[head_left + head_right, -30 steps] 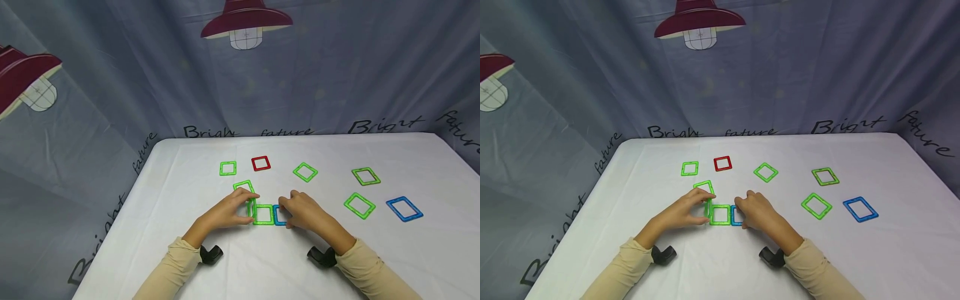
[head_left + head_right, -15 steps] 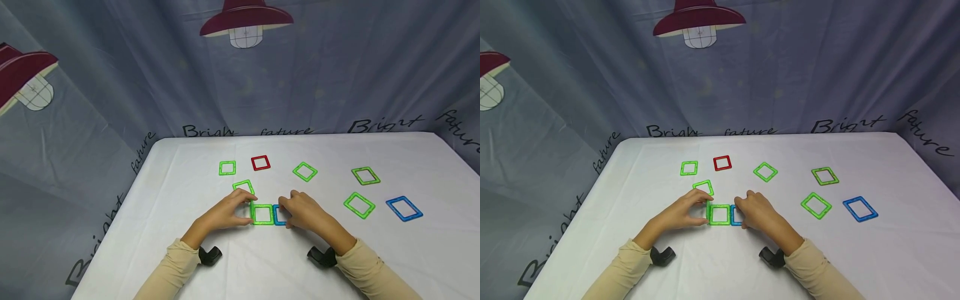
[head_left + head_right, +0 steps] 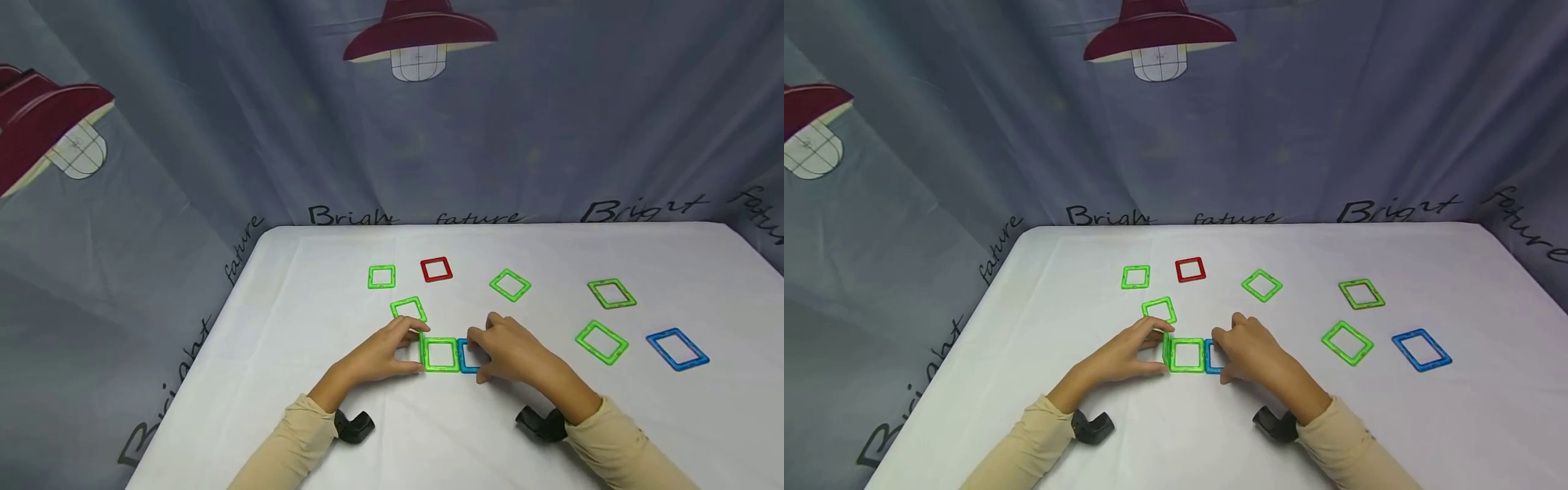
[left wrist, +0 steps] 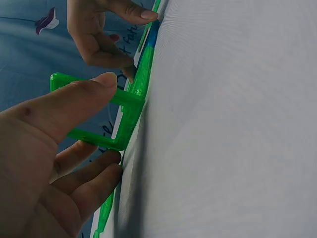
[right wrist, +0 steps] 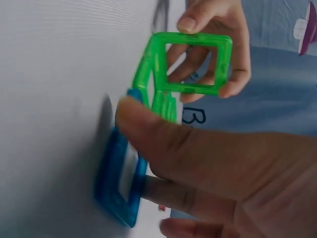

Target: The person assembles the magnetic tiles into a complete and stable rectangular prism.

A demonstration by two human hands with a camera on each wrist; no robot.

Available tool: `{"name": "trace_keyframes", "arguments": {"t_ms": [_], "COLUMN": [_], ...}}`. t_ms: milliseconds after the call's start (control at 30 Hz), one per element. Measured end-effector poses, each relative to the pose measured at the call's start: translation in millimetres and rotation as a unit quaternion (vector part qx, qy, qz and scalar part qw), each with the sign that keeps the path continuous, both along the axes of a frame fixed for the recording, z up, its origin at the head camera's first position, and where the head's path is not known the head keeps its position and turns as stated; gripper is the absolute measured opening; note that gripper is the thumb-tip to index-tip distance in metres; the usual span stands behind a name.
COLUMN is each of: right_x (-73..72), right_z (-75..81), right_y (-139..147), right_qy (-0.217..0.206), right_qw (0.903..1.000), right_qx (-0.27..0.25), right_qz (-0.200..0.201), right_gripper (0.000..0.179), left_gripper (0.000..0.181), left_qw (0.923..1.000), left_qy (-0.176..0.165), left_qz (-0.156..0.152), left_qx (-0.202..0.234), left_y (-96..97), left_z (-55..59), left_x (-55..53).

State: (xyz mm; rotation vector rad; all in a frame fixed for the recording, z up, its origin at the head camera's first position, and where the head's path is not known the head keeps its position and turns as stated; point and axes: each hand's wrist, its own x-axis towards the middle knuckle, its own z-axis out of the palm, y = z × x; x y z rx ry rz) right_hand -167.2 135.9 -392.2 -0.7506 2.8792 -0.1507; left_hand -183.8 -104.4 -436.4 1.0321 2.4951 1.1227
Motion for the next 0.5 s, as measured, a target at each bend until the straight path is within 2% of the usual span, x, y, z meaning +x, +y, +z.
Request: {"name": "trace_keyframes", "arguments": {"t_ms": [133,233,300,367,500], "right_x": [-12.7,-32.0,-46.6,-60.8,-86.7], "right_z": [7.1,13.6,15.7,16.0,11.2], "right_y": [0.7,-4.0,-10.9,-21.5,-49.4], "right_qy": [-0.056,-0.119,-0.143,-0.141,-0.074], "right_qw": [0.9982,0.9924,0.9893,0.9897,0.9964], "right_qx": [-0.023,-0.029,-0.025,-0.018,-0.018], "right_qz": [0.001,-0.001,0.002,0.010,0.038], "right_gripper": [0.037,0.030,0.028,0.027,0.031], "left_gripper": [0.055,0.056,0.056,0.056,0.057], "left_qw": [0.9999,0.9997,0.9995,0.9992,0.9984], "left_qy": [0.016,0.024,0.031,0.037,0.051], "left_qz": [-0.001,0.000,0.000,0.000,0.001], "left_qx": [-0.003,-0.006,-0.008,-0.012,-0.023], "left_y": [0.7,2.0,2.6,2.4,-0.3], "left_z": [-1.6,-3.0,-3.6,-4.2,-2.9], "left_x": [-0.4,-1.0,-0.7,-0.1,2.3]}}
